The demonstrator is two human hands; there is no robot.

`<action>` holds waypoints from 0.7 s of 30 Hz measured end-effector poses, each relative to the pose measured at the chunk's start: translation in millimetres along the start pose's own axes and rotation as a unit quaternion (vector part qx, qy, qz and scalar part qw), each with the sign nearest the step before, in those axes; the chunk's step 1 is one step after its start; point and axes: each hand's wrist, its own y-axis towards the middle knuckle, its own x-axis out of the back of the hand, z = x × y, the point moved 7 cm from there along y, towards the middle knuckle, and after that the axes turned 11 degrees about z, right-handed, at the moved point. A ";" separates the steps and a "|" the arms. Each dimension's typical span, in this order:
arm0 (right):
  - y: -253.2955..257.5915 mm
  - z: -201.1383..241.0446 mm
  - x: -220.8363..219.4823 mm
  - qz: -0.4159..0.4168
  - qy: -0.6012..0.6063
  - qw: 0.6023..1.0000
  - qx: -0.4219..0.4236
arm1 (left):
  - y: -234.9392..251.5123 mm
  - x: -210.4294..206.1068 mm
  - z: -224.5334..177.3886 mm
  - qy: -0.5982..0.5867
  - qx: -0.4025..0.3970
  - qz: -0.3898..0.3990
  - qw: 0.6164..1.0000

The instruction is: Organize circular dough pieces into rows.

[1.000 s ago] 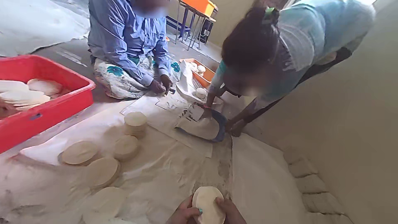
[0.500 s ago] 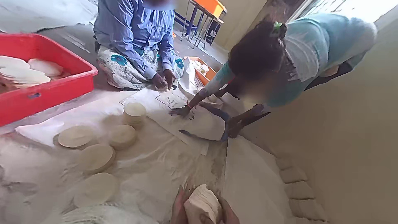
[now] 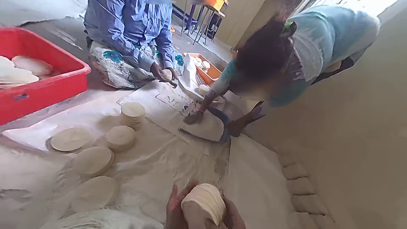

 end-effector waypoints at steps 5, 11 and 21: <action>8.4 13.0 -3.5 -0.004 0.006 1.000 -0.007 | 12.5 -10.1 -15.2 0.078 0.022 0.021 0.997; 7.5 30.9 23.0 0.060 0.197 0.979 0.001 | 22.7 -18.5 3.9 -0.047 0.117 -0.034 0.991; -2.6 -119.4 75.4 0.111 0.432 0.864 -0.232 | -3.3 -33.2 74.6 0.121 0.262 0.113 0.951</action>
